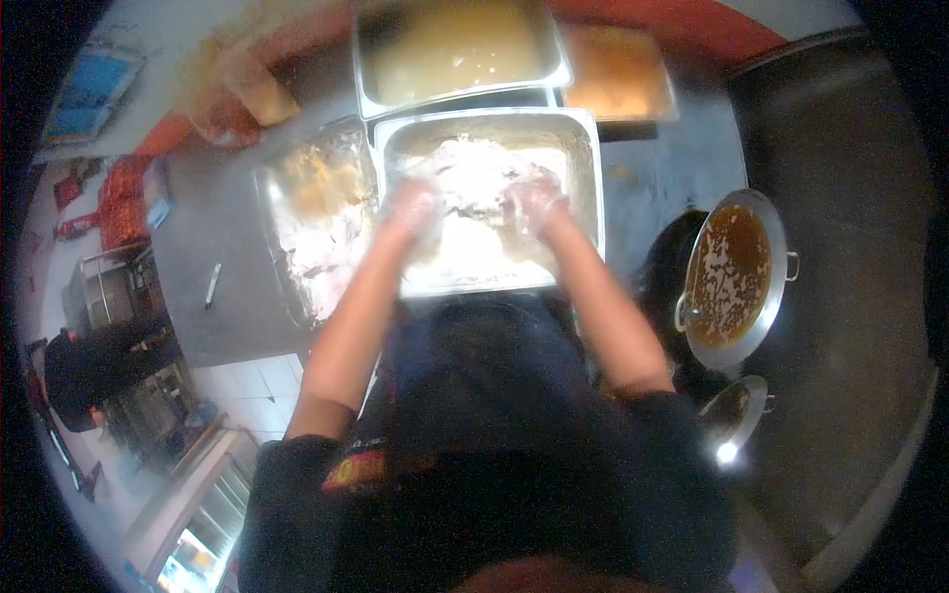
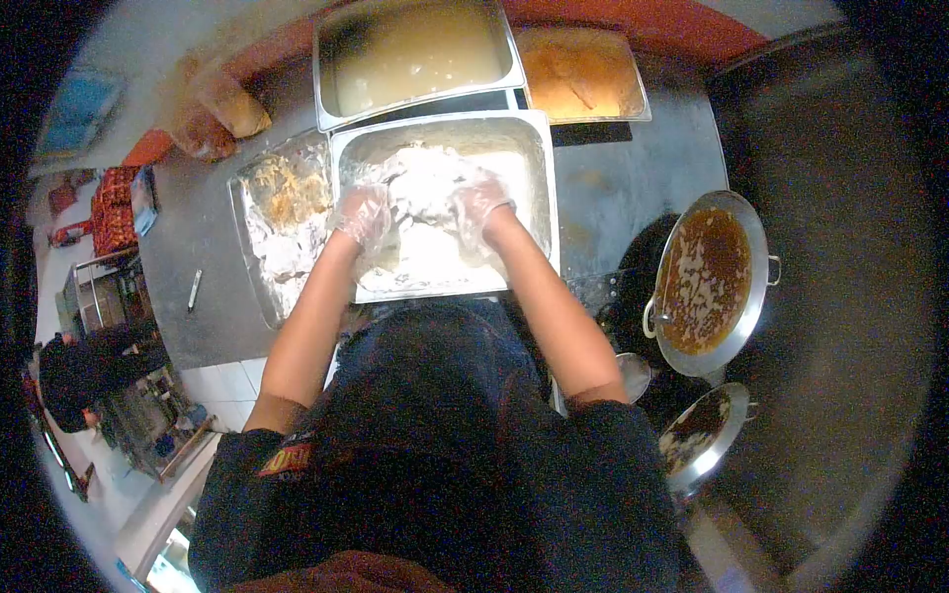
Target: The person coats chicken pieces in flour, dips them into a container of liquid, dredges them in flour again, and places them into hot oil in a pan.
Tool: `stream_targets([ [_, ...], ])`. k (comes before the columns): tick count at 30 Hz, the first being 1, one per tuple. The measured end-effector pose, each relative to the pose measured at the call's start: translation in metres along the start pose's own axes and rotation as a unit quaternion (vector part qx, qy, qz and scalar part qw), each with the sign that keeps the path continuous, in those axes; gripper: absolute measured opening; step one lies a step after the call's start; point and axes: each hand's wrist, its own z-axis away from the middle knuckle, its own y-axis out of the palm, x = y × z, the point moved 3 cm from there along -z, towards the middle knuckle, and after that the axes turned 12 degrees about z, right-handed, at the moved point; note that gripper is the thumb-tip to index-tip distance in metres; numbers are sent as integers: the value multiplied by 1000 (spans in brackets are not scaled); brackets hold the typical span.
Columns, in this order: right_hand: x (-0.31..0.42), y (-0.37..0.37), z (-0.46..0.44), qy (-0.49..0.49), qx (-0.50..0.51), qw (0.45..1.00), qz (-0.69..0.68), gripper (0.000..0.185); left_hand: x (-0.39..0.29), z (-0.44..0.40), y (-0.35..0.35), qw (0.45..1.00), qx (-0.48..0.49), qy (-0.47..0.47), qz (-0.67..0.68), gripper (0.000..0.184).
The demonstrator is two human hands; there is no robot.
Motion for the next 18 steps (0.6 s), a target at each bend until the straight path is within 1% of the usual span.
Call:
stream_targets([
  [1,-3,-5,2,84,39,988,-123,31,-27,8,-7,953,42,64,-293,37],
  [2,-26,-2,-15,84,38,988,-124,31,-29,8,-3,953,42,65,-293,37],
  [3,-64,5,-46,54,4,999,-3,32,-29,8,1,965,15,64,-252,37],
  [4,-84,9,-62,22,-28,992,117,33,-27,9,5,975,-12,63,-211,37],
  [5,-79,15,-61,21,-28,993,117,33,-26,0,13,975,-14,62,-212,37],
  [6,-66,27,-57,-10,1,968,250,35,-20,-15,27,962,48,27,-267,40],
  [7,-52,37,-55,-41,27,924,380,36,-11,-25,37,942,107,-6,-319,42],
  [8,-40,44,-54,-44,24,924,380,36,-6,-27,44,948,74,62,-304,45],
  [9,-31,51,-50,-40,20,920,388,35,-2,-25,49,948,74,63,-304,45],
  [10,-25,52,-47,-36,13,917,397,34,0,-27,46,998,31,-7,-47,45],
  [11,-19,48,-44,-37,9,918,395,34,4,-30,42,974,-13,-76,212,46],
  [12,-14,44,-36,-92,-31,944,317,35,-8,-22,36,975,-12,-76,209,46],
  [13,-12,38,-26,-145,-71,959,235,36,-25,-5,29,930,-21,-169,327,43],
  [14,-14,33,-12,-141,-68,960,232,36,-30,11,29,860,-30,-261,438,40],
  [15,-19,23,2,-93,-35,993,58,34,-16,19,27,858,-29,-268,438,40],
  [16,-26,14,9,-45,-5,992,-115,33,-2,21,20,985,55,-114,113,38],
  [17,-34,7,11,-42,-3,993,-114,33,6,26,24,963,133,59,-228,35],
  [18,-45,3,12,5,19,998,-64,36,11,34,28,963,134,58,-228,35],
])
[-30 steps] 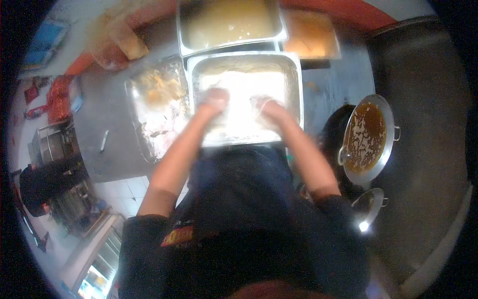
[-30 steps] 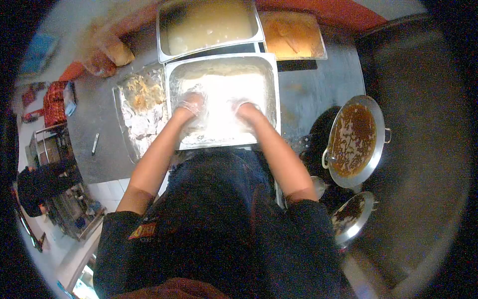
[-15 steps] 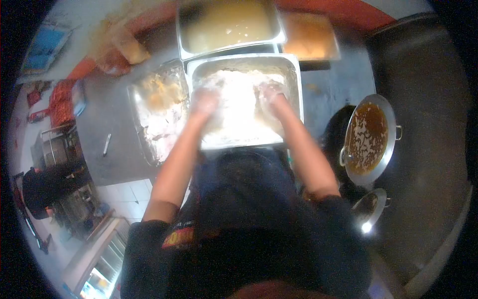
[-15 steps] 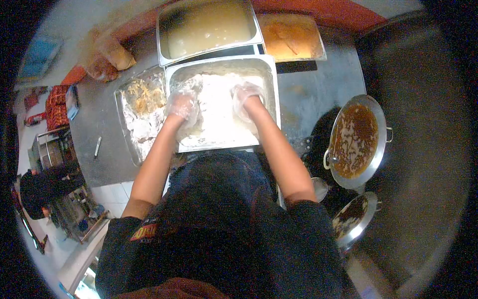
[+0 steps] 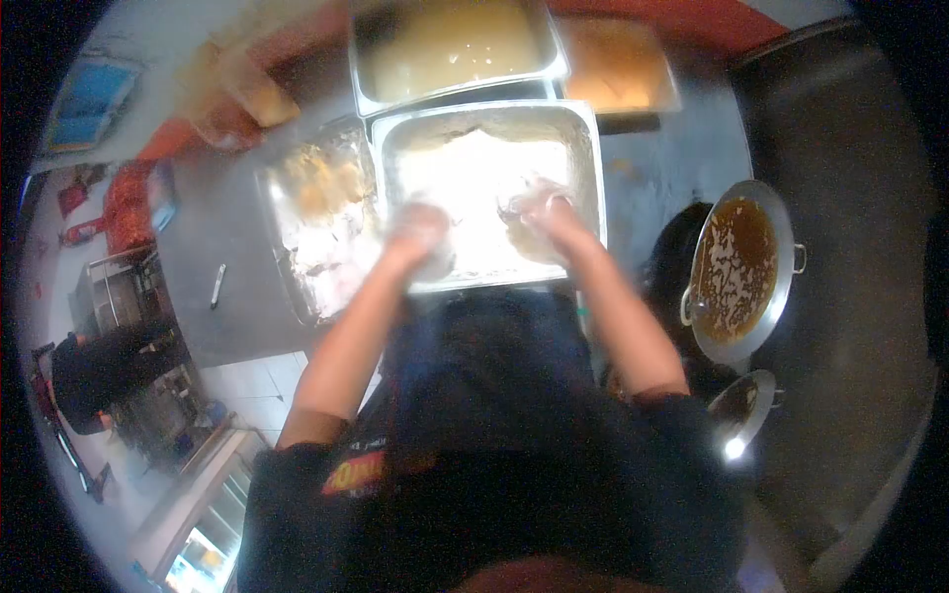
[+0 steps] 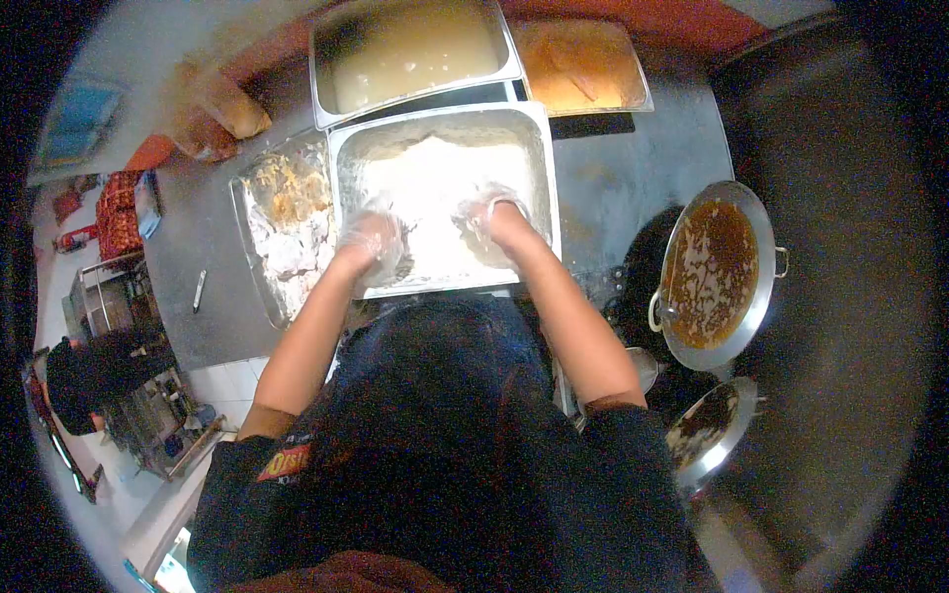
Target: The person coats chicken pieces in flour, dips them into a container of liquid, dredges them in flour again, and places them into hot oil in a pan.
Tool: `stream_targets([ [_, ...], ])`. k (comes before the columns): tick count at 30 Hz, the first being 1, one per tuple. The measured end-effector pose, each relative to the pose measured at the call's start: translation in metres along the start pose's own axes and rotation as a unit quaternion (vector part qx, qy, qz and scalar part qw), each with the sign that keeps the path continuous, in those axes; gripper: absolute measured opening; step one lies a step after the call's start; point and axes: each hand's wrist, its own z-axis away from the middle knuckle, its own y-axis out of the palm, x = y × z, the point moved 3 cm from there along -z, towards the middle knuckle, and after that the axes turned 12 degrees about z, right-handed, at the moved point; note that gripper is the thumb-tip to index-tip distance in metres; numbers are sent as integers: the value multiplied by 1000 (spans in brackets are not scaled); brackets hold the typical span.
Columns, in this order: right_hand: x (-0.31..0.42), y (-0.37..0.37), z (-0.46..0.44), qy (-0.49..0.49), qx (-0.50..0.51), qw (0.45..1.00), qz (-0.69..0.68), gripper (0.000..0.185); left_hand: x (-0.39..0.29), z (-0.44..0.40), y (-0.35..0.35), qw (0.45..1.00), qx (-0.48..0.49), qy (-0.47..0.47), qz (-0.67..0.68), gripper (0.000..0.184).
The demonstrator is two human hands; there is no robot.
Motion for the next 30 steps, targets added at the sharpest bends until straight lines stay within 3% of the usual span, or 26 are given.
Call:
stream_targets([
  [2,-22,5,-3,49,18,997,50,39,6,18,24,976,70,-94,186,35],
  [3,-35,19,-12,50,81,983,157,41,24,6,52,976,70,-93,185,35],
  [4,-39,31,-19,50,141,953,263,43,55,-15,93,901,-16,-140,410,34],
  [6,-23,54,-22,45,123,954,271,44,73,-25,113,767,-101,-178,608,32],
  [7,-6,61,-19,41,103,954,279,44,67,-23,108,734,-44,-207,645,31],
  [8,13,61,-7,-55,5,966,252,41,60,-20,100,718,-17,-219,661,31],
  [9,24,55,-4,-59,2,966,251,41,47,-16,87,701,11,-231,675,31],
  [11,46,35,6,-184,-79,943,266,38,-30,22,23,677,-116,-239,686,29],
  [12,56,26,13,-222,-104,931,270,38,-52,35,6,614,-104,-262,737,27],
  [14,66,3,13,-138,-97,982,82,36,-52,37,7,594,-111,-267,751,28],
  [16,29,-11,-26,-88,-88,978,169,35,-32,24,15,571,-143,-247,769,29],
  [19,3,-3,-68,1,-80,980,183,35,-14,-17,18,501,-195,-195,821,31],
  [20,5,0,-82,-58,-129,964,228,36,-13,-31,17,486,-205,-179,831,32],
  [21,11,5,-87,-114,-176,940,270,37,-15,-43,17,476,-212,-166,838,33],
  [25,37,22,-81,-160,-165,913,337,40,-31,-62,9,488,-198,-134,839,35],
  [27,51,20,-63,-144,-60,932,326,41,-25,-50,3,567,-142,-190,789,34],
  [29,46,12,-60,-176,-38,917,357,40,-35,-32,-13,577,-164,-165,783,32],
  [30,51,6,-41,-179,-1,938,296,40,-39,-19,-19,585,-185,-144,777,31],
])
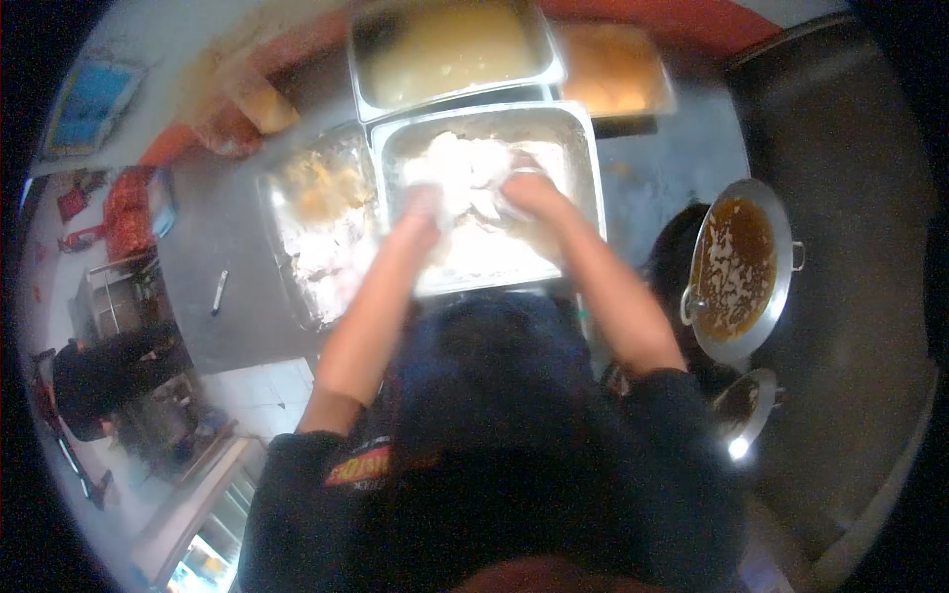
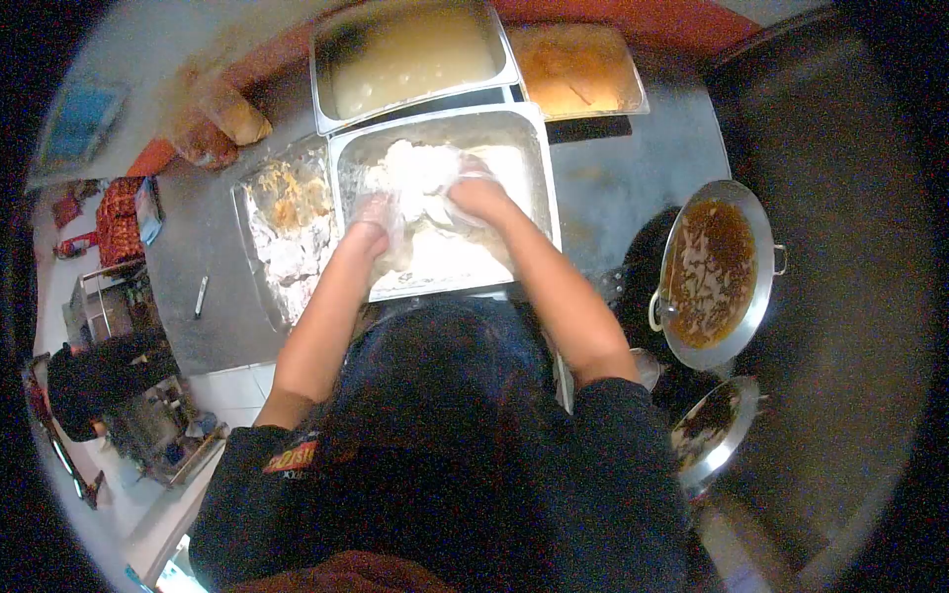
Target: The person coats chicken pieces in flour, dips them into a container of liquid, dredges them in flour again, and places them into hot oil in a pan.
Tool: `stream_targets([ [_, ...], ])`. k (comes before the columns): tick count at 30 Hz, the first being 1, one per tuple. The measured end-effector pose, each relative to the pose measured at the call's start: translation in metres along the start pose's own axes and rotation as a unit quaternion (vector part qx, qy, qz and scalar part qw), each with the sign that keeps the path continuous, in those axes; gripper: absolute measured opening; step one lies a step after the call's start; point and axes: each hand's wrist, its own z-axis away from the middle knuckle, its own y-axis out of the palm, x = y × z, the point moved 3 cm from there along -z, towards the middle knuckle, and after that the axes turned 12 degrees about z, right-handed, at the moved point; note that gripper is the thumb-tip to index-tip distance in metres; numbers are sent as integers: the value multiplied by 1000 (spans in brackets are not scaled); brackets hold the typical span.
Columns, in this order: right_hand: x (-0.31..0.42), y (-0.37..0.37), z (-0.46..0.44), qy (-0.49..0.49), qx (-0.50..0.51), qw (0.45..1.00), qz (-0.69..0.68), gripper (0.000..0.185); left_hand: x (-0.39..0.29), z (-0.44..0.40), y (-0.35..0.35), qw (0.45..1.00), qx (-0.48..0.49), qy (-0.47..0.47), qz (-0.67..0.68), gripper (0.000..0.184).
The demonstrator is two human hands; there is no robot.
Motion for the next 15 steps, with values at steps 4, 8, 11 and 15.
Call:
stream_targets([
  [4,-17,-17,59,179,-85,975,-102,43,-16,24,-18,977,-11,-43,-209,29],
  [8,-3,-23,63,302,148,936,-109,46,65,-49,-81,984,9,-54,-167,28],
  [11,-21,22,49,235,190,953,-9,50,64,-26,-35,994,28,-82,-59,27],
  [15,-34,55,36,185,64,976,-96,46,71,-24,-39,996,49,-33,-61,23],
])
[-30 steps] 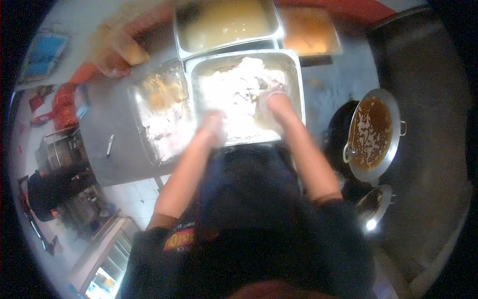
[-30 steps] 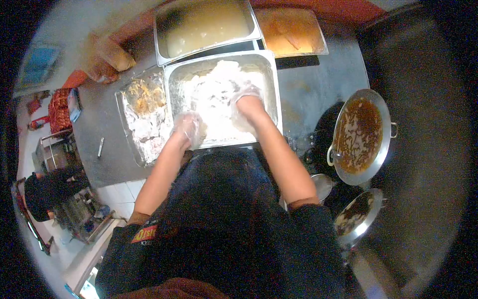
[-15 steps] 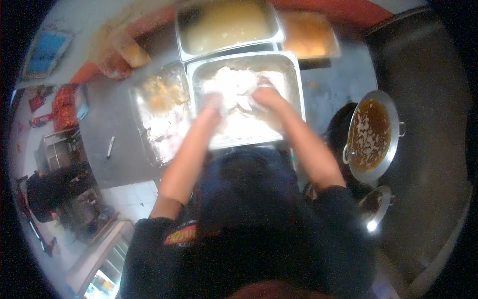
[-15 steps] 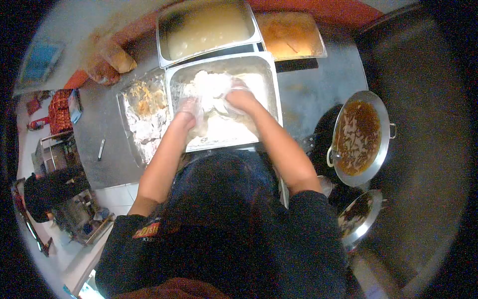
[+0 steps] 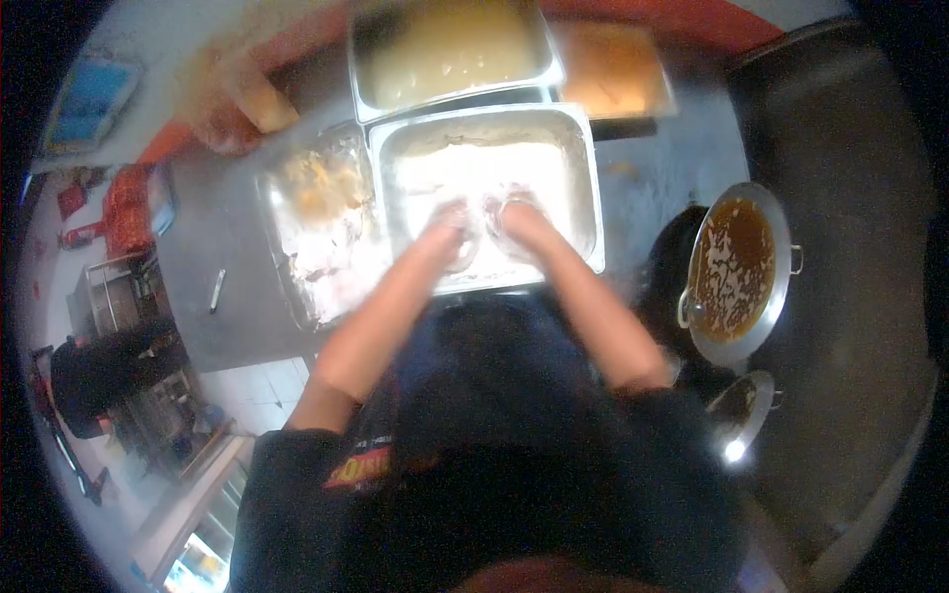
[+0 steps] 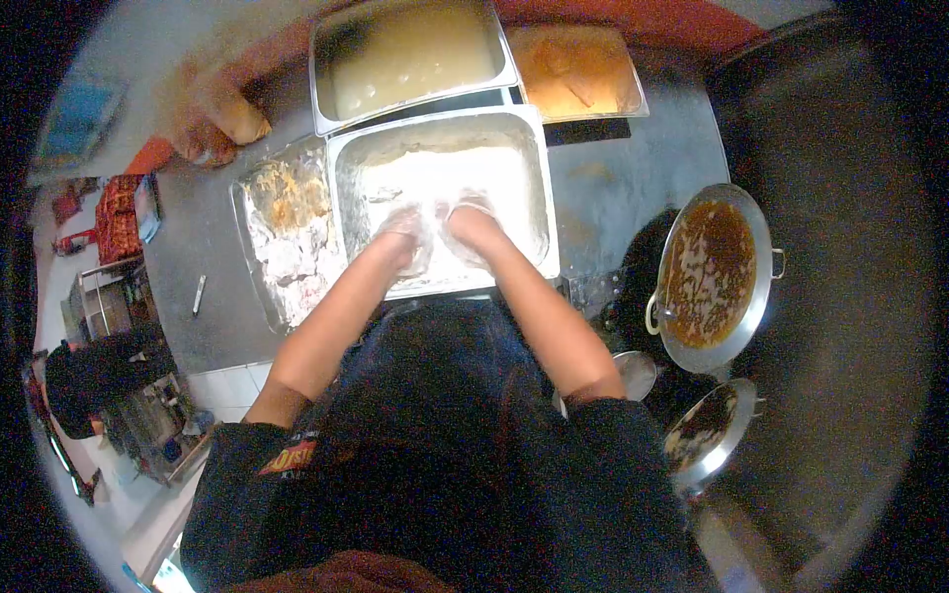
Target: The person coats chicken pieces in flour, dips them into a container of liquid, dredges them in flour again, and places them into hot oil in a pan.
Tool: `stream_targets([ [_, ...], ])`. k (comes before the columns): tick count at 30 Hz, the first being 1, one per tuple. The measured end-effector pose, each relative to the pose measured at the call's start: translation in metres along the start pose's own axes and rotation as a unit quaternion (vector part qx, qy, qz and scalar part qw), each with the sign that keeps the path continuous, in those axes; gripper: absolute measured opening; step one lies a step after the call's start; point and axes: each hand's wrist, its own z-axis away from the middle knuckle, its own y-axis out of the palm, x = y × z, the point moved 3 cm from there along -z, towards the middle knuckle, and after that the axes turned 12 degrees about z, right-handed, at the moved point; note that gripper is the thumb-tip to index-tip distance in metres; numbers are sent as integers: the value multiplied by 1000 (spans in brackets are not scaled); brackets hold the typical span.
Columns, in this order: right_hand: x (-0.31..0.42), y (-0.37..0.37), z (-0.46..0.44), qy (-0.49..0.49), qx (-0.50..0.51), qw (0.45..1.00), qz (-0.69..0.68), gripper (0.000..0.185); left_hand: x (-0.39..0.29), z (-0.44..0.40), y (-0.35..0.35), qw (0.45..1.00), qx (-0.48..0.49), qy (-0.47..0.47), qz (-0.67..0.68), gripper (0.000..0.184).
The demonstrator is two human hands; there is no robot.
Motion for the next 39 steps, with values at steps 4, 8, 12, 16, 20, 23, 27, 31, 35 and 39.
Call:
stream_targets([
  [4,13,-38,16,-146,-200,969,4,44,-28,25,-19,997,-68,-1,-39,17],
  [8,50,-70,28,13,-47,985,-167,47,-50,41,0,989,-139,-45,27,20],
  [12,43,-28,-14,-32,-3,998,55,43,-26,-9,16,990,-50,-2,134,25],
  [16,35,-8,-28,-64,1,986,152,39,-31,0,34,992,-34,-16,122,31],
  [20,27,-36,18,-121,-35,967,220,37,-47,37,20,997,-49,-57,-3,33],
  [23,23,-46,5,-67,-41,993,92,37,-49,26,-13,996,-67,-60,12,36],
  [27,42,-8,-36,-58,-9,998,30,43,-55,-9,15,988,-134,40,-65,43],
  [31,76,5,-45,-101,-66,986,117,39,-56,-28,8,993,-70,99,1,45],
  [35,58,-6,-16,-235,-163,936,205,35,-49,-32,-32,996,-72,24,-53,36],
  [39,22,-38,17,-180,-35,940,288,44,-41,-10,-39,976,-108,-40,-186,32],
])
